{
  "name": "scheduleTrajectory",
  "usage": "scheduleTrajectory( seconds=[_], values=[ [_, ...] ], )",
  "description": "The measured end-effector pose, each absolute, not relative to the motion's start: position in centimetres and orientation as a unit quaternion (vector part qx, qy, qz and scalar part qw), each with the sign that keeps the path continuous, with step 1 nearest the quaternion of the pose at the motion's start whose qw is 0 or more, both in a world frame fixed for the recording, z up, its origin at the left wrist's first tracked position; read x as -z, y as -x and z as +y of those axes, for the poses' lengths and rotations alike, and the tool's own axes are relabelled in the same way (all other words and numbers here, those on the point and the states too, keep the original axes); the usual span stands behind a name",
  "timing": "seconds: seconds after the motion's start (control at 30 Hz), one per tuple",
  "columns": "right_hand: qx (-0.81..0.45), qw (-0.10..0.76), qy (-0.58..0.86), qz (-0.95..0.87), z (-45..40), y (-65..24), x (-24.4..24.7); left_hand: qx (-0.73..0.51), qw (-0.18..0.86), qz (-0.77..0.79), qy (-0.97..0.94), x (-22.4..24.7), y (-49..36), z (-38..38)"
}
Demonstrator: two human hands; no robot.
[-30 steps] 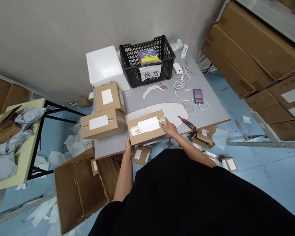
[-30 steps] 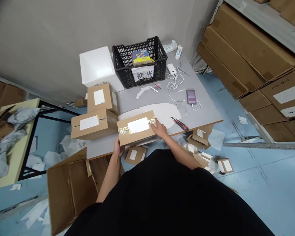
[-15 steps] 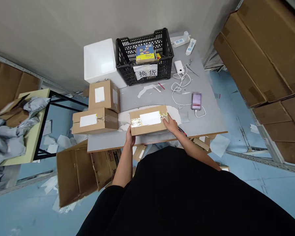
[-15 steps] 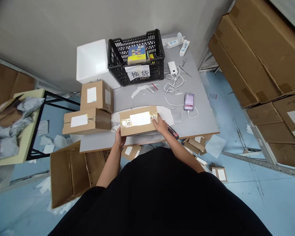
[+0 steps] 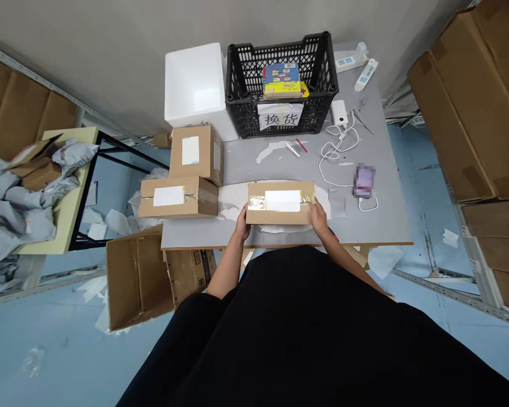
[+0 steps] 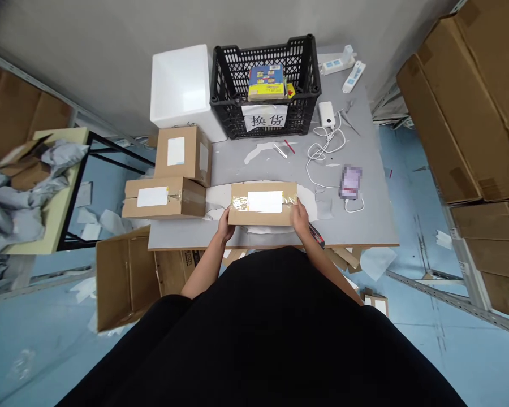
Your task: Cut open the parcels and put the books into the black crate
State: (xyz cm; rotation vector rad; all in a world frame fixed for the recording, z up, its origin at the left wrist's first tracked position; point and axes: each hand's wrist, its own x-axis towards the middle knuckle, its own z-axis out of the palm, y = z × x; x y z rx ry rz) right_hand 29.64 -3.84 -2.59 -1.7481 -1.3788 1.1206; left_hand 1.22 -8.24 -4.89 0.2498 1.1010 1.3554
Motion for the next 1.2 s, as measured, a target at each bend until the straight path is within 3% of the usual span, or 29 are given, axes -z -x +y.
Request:
scheduleTrajectory(
  seconds=[0.23,0.47,0.63,0.9,1.2],
  values=[
    [-0.486,0.334,0.672,-0.448,-2.2,-31.3,4.5,-0.610,0.620,0.486,-0.084,5.8,-1.9,-7.9],
    [-0.295,0.212,0.749,-0.554,0.3,-38.8,7.3,-0.622,0.577,0.528,-0.025,6.3,-2.6,-7.6],
    [-0.244,0.165,0.798,-0.526,3.9,-44.5,8.1,-0.625,0.560,0.543,0.021,6.5,-2.9,-7.1],
    [-0.265,0.111,0.825,-0.487,10.6,-48.6,9.3,-0.594,0.556,0.580,0.041,6.8,-2.9,-6.9],
    [-0.278,0.088,0.823,-0.488,10.5,-48.2,9.7,-0.585,0.564,0.581,0.043,7.4,-2.6,-7.0]
  ],
)
